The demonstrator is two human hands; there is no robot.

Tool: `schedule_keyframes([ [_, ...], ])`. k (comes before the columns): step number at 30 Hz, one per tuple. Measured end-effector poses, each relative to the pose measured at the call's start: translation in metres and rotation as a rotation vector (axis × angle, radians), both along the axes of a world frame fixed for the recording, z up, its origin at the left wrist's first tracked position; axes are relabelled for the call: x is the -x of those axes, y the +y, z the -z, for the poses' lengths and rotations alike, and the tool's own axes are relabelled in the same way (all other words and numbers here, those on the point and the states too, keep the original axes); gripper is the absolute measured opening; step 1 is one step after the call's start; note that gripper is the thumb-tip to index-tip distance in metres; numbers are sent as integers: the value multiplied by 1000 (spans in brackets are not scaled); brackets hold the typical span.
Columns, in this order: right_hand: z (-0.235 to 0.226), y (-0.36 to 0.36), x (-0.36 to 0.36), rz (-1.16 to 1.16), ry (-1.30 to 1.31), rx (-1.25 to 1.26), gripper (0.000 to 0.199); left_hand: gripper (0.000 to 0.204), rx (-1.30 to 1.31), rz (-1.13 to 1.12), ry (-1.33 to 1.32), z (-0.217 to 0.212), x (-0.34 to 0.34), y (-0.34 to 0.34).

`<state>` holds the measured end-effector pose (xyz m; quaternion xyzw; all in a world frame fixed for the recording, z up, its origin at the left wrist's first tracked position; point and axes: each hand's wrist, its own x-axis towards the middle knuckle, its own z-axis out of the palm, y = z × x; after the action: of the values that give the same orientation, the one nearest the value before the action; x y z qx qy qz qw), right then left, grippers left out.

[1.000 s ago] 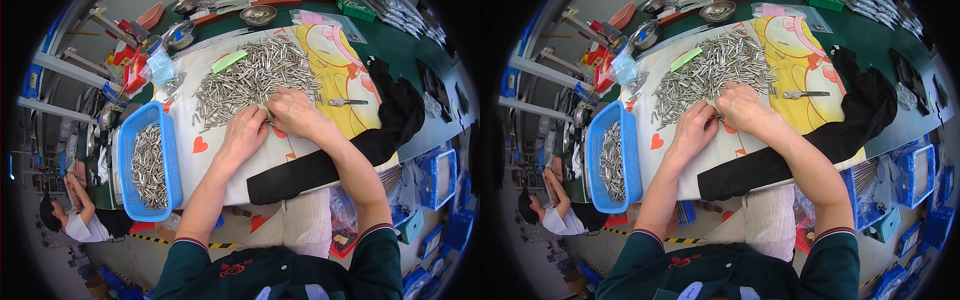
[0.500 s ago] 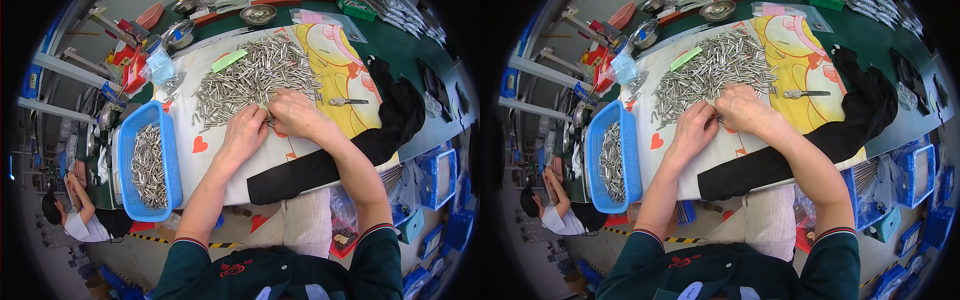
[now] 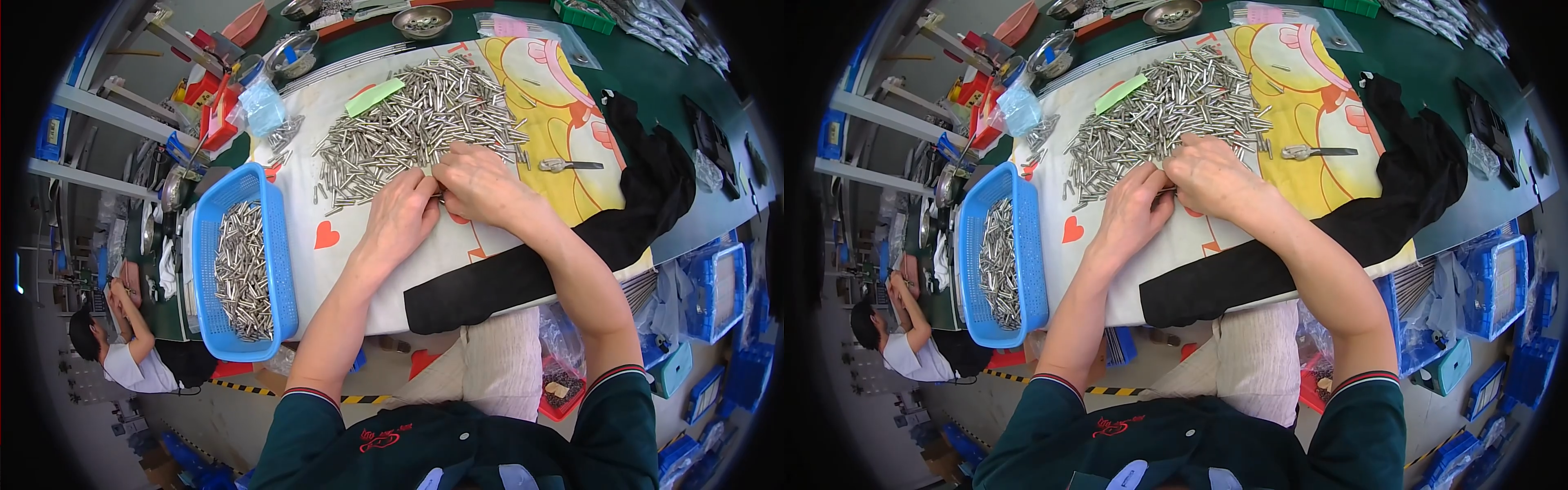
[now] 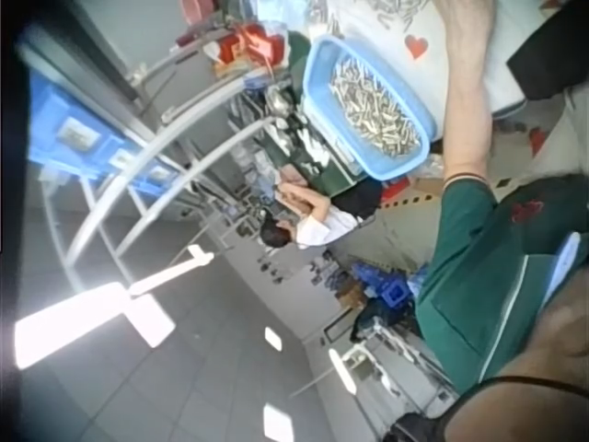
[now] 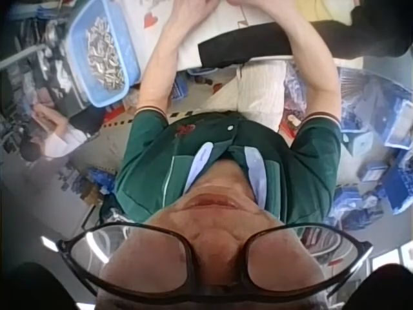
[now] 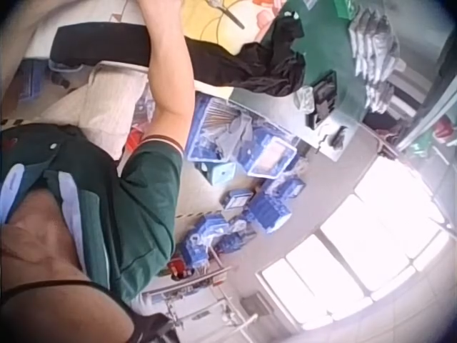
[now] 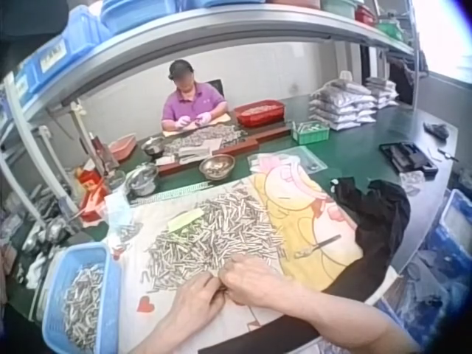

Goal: Arranging and bundling small metal pins from a bulk pile on a workbench.

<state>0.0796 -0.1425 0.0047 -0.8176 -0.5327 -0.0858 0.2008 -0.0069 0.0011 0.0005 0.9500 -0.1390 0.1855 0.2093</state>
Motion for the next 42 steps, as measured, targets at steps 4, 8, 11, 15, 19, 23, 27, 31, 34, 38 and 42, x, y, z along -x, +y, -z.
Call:
schedule_keyframes([
  [4,1,0,0,10,14,13,8,11,-1,-17,14,1,0,1],
  [8,2,0,1,17,14,11,8,11,2,-5,6,1,0,-1],
  [11,1,0,2,14,14,13,9,11,9,-13,6,1,0,0],
  [15,0,-1,2,6,19,17,9,12,11,-14,7,2,-1,0],
  [19,-1,-1,3,13,12,26,9,12,7,-13,7,2,-1,0],
  [23,-1,-2,3,13,27,21,9,12,11,-12,4,3,-1,0],
  [27,-2,-3,4,10,35,24,9,11,14,-11,11,4,-1,0],
  [31,-3,-2,4,13,46,31,10,11,16,-16,18,3,-1,1],
  [34,-2,-2,3,21,40,40,10,12,17,-8,14,3,-1,0],
  [38,-1,-2,3,19,40,23,10,12,14,-11,7,3,-1,1],
  [42,-1,-2,3,20,35,19,10,12,22,-8,4,3,-1,0],
])
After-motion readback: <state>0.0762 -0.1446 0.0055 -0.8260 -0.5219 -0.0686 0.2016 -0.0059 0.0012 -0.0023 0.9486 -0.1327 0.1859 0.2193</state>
